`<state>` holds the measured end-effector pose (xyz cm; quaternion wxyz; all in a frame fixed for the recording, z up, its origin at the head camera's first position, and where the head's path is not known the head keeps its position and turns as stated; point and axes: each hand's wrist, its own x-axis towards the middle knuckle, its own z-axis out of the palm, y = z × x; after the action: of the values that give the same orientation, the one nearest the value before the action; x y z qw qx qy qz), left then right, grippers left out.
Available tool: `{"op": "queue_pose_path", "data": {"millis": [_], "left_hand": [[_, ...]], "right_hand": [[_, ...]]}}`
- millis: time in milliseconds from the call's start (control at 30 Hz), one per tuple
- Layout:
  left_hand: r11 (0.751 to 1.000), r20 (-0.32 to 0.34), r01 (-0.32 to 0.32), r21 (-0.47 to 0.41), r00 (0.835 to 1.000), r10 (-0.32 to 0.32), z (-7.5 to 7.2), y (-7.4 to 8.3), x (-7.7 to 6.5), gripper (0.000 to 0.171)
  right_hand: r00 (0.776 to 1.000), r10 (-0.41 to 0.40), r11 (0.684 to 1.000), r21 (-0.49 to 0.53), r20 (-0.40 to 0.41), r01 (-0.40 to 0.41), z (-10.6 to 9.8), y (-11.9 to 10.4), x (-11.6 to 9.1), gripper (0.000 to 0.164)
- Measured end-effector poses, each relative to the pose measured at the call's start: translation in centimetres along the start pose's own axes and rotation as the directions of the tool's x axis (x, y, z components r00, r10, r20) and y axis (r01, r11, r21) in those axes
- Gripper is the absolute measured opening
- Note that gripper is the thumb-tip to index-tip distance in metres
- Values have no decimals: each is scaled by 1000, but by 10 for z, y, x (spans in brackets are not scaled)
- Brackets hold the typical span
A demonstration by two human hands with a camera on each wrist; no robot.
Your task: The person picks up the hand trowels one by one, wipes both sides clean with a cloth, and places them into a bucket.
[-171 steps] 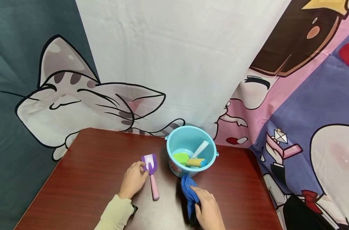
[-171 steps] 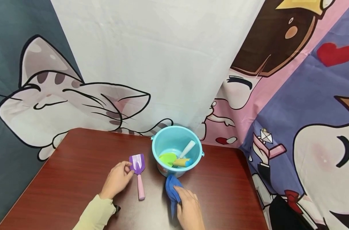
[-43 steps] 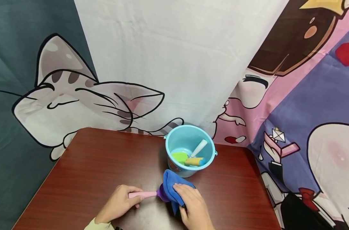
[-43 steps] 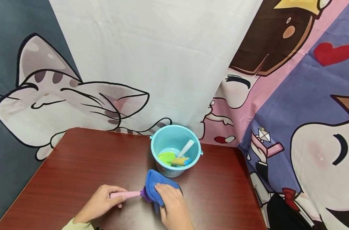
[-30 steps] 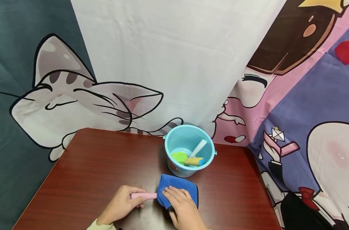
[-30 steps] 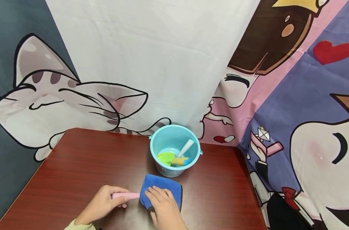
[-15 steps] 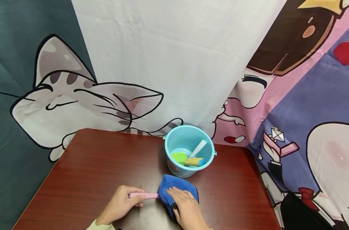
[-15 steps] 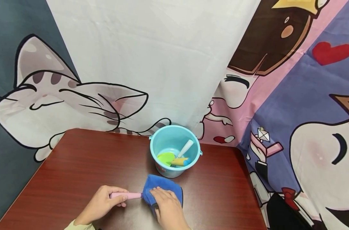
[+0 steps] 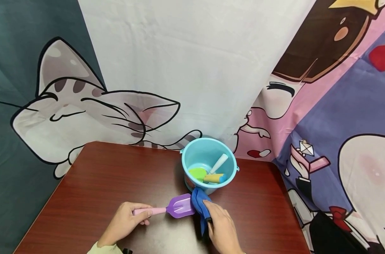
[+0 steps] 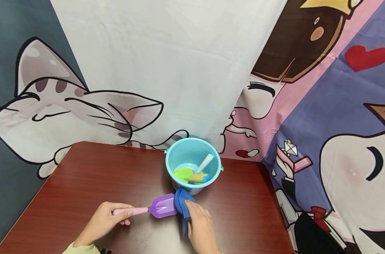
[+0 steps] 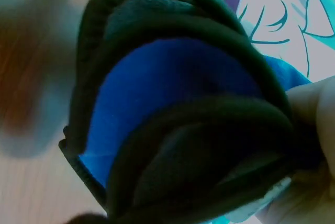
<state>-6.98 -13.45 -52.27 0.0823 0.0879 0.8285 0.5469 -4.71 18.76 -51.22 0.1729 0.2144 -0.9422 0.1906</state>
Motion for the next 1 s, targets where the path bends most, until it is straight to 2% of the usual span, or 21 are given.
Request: {"op": "queue_pose_path", "data": {"millis": [167, 333, 467, 567, 700, 867, 1000], "left_hand": [[998, -41, -6, 55, 999, 9, -1, -3, 0, 13], [997, -36, -22, 78, 999, 25, 6, -3, 0, 12], [997, -19, -50, 63, 998, 52, 14, -1, 1, 10], [997, 4, -50, 55, 999, 50, 20, 1, 2, 11], [997, 17, -60, 51, 998, 59, 25, 5, 3, 14], [996, 29, -79, 29, 997, 78, 26, 7, 3, 13], [996, 37, -88, 22, 996, 87, 27, 6, 2, 13]], "right_hand": [[997, -36, 998, 47, -71, 39, -5, -3, 3, 75], [987, -102, 992, 59, -126, 110, -10, -14, 11, 77], [979, -163, 981, 88, -124, 175, -8, -24, 17, 79], [978, -195, 974, 104, -75, 202, -3, -31, 18, 80], [976, -209, 975, 96, 66, 202, 5, -38, 18, 79], [948, -224, 973, 105, 224, 205, 16, -43, 17, 72], [933, -192, 979, 131, 306, 158, 19, -43, 15, 68]]}}
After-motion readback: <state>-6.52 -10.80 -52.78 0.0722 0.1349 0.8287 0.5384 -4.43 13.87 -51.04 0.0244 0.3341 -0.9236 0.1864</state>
